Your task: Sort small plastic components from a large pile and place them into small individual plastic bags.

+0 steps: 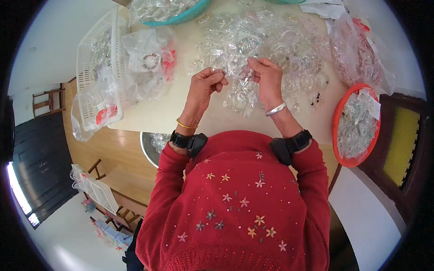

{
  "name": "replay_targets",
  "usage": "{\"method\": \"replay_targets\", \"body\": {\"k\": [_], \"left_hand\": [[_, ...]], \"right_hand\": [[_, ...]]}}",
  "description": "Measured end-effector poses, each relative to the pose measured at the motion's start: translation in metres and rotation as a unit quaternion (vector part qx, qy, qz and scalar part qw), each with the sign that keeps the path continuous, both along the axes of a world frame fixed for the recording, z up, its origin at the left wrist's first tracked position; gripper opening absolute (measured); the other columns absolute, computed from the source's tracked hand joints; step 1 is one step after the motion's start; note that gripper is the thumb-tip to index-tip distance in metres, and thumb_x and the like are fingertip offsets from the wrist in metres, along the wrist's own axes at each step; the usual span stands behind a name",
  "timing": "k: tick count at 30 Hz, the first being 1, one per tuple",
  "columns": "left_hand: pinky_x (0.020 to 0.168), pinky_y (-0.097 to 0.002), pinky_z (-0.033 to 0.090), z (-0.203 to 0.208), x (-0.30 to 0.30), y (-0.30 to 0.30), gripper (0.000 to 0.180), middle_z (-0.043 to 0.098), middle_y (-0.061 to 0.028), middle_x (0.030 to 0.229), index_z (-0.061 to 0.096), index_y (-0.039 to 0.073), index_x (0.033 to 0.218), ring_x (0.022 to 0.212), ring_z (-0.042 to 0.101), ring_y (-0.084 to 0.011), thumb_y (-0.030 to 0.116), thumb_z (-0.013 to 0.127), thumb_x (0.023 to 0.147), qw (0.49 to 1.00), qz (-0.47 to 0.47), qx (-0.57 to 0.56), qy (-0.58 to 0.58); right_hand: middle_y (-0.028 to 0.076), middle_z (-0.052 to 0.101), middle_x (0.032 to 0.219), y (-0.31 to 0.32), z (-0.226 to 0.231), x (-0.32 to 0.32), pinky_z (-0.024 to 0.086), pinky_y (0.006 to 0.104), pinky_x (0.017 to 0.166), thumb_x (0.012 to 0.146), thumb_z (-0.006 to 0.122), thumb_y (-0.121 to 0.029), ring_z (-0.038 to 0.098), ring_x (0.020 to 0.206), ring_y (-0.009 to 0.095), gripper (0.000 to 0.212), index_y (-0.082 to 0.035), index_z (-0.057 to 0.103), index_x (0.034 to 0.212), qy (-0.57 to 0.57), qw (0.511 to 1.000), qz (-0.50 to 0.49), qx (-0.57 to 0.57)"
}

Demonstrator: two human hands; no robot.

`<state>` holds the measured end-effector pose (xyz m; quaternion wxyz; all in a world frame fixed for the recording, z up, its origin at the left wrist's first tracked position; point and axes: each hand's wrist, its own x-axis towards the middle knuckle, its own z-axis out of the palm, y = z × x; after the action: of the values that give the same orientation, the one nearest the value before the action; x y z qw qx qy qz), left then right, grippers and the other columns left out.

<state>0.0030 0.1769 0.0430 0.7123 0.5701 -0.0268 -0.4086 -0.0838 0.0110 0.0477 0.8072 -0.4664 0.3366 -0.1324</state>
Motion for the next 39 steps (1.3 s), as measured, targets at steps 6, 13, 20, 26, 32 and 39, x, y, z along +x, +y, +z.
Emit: {"method": "replay_targets", "body": {"k": [6, 13, 20, 26, 32, 39], "left_hand": [[0.061, -0.0223, 0.044, 0.000, 0.011, -0.005, 0.012, 0.064, -0.0070, 0.076, 0.061, 0.001, 0.085, 0.063, 0.056, -0.0122, 0.012, 0.056, 0.087, 0.996, -0.070, 0.046, -0.039], [0.087, -0.0393, 0.049, 0.064, 0.072, -0.041, 0.015, 0.062, -0.0156, 0.100, 0.054, -0.003, 0.097, 0.091, 0.063, -0.0275, 0.009, 0.048, 0.091, 0.989, -0.063, -0.093, -0.093], [0.089, -0.0339, 0.046, 0.109, 0.110, -0.058, 0.024, 0.057, -0.0110, 0.110, 0.053, 0.000, 0.109, 0.100, 0.057, -0.0234, 0.015, 0.052, 0.091, 0.929, -0.050, -0.359, -0.072], [0.075, -0.0299, 0.052, 0.026, 0.037, -0.028, 0.019, 0.065, -0.0135, 0.095, 0.057, -0.003, 0.104, 0.079, 0.062, -0.0186, 0.004, 0.052, 0.087, 0.998, 0.007, -0.033, -0.054], [0.076, -0.0292, 0.051, -0.012, -0.001, 0.011, 0.022, 0.065, -0.0124, 0.096, 0.057, -0.002, 0.108, 0.083, 0.062, -0.0168, 0.006, 0.051, 0.088, 0.999, 0.017, 0.042, -0.027], [0.076, -0.0293, 0.051, -0.011, -0.016, 0.009, 0.025, 0.065, -0.0119, 0.097, 0.056, -0.002, 0.110, 0.083, 0.062, -0.0172, 0.012, 0.053, 0.090, 1.000, 0.008, 0.011, 0.010]], "right_hand": [[0.005, 0.063, 0.073, -0.008, -0.014, -0.006, 0.050, 0.0260, 0.056, 0.084, 0.063, -0.015, 0.062, 0.062, 0.015, 0.015, -0.001, 0.063, 0.087, 0.021, 0.998, -0.058, 0.007], [0.006, 0.062, 0.072, -0.032, -0.013, 0.000, 0.050, 0.0262, 0.055, 0.085, 0.062, -0.018, 0.062, 0.061, 0.015, 0.019, 0.001, 0.063, 0.090, -0.003, 0.998, -0.055, -0.012], [0.007, 0.063, 0.075, -0.029, -0.033, -0.022, 0.050, 0.0290, 0.058, 0.083, 0.064, -0.024, 0.060, 0.061, 0.015, 0.031, -0.001, 0.062, 0.103, 0.060, 0.960, 0.075, -0.262], [0.008, 0.060, 0.072, 0.003, -0.043, -0.022, 0.047, 0.0286, 0.057, 0.073, 0.070, -0.026, 0.058, 0.059, 0.012, 0.037, 0.001, 0.062, 0.098, 0.125, 0.711, 0.076, -0.688], [0.005, 0.060, 0.075, -0.018, -0.052, -0.016, 0.045, 0.0263, 0.056, 0.073, 0.072, -0.023, 0.057, 0.063, 0.011, 0.029, -0.002, 0.062, 0.091, 0.190, 0.839, 0.126, -0.494], [-0.002, 0.060, 0.068, -0.024, -0.016, -0.018, 0.044, 0.0211, 0.055, 0.078, 0.071, -0.014, 0.054, 0.061, 0.008, 0.014, -0.005, 0.065, 0.086, 0.051, 0.998, -0.031, -0.034]]}}
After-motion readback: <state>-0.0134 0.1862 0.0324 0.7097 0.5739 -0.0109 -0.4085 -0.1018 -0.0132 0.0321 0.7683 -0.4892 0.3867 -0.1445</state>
